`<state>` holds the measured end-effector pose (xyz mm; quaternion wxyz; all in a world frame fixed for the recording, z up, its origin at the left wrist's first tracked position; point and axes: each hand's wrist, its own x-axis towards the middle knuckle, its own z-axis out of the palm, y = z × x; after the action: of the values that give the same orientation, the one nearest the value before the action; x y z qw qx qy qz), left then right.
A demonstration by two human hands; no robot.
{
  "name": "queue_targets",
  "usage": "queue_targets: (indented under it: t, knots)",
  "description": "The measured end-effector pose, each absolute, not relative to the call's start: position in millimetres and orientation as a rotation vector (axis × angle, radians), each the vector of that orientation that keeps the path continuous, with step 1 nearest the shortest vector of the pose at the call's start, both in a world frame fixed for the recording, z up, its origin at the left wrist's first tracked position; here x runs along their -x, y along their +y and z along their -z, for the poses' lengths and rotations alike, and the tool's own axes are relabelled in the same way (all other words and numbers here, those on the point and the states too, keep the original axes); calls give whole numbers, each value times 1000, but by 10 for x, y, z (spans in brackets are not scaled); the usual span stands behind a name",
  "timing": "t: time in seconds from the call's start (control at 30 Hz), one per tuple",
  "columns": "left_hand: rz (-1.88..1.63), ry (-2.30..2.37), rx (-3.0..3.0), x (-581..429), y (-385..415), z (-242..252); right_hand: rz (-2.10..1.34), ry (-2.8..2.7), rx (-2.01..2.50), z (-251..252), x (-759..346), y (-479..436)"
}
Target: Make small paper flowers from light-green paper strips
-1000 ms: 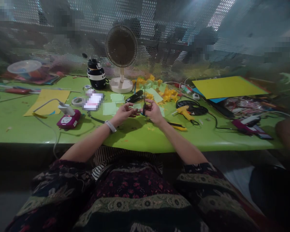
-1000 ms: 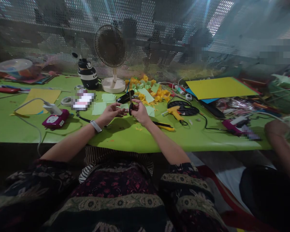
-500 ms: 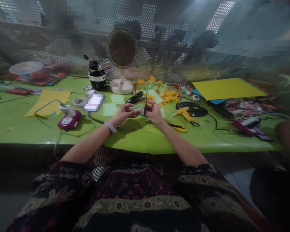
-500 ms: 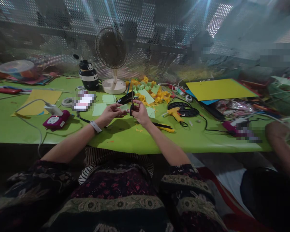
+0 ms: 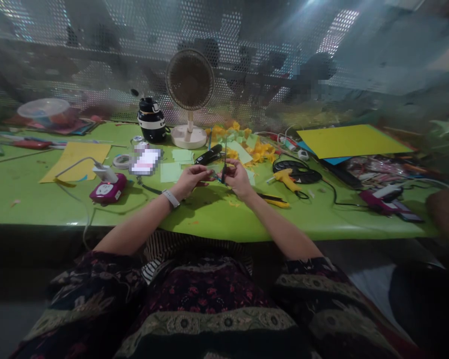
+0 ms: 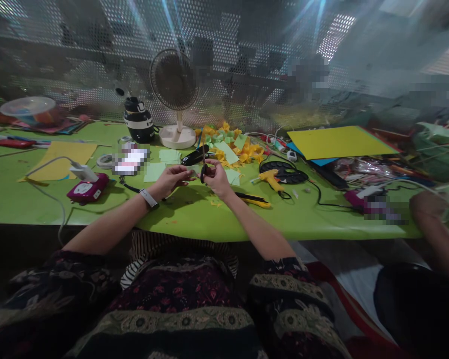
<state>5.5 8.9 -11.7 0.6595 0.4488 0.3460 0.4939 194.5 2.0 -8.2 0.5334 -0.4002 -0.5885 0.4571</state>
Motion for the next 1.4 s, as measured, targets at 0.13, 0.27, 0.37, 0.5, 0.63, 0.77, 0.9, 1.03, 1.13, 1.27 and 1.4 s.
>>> queue_targets:
  t: [0.13,0.27,0.37,0.5,0.63,0.77,0.9,1.03,1.13,1.27,1.4]
  knots:
    - [-1122,775,-998,-53,85,109,-1105,-1406,961,74,-1940,16]
    - [-1095,775,-1045,-53,63,93,-1119,-1383,969,60,-1925,3]
    - [-1119,802,-1024,-50,64,80,-1120,-1381,980,62,-1918,-2]
    - [-1170,815,-949,-25,92,48,-1107,-1419,985,52,-1935,-5]
    - [-1193,820,-882,4,105,8,-1155,-1477,1010,18,-1969,-8]
    - [-1208,790,-866,20,106,-10,-1202,-1518,1077,-29,-1983,-39]
    - [-1231,802,-912,28,109,-9,-1279,-1582,1156,-81,-1985,-102]
    - [-1250,813,-965,41,118,-3,-1274,-1644,1188,-98,-2005,-144]
    - [-1261,804,-968,53,128,1,-1275,-1679,1206,-94,-2017,-144]
    - [-1269,780,-939,59,130,-4,-1262,-1745,1267,-106,-1998,-148]
    - [-1254,782,-902,56,118,-17,-1262,-1792,1258,-129,-1964,-177]
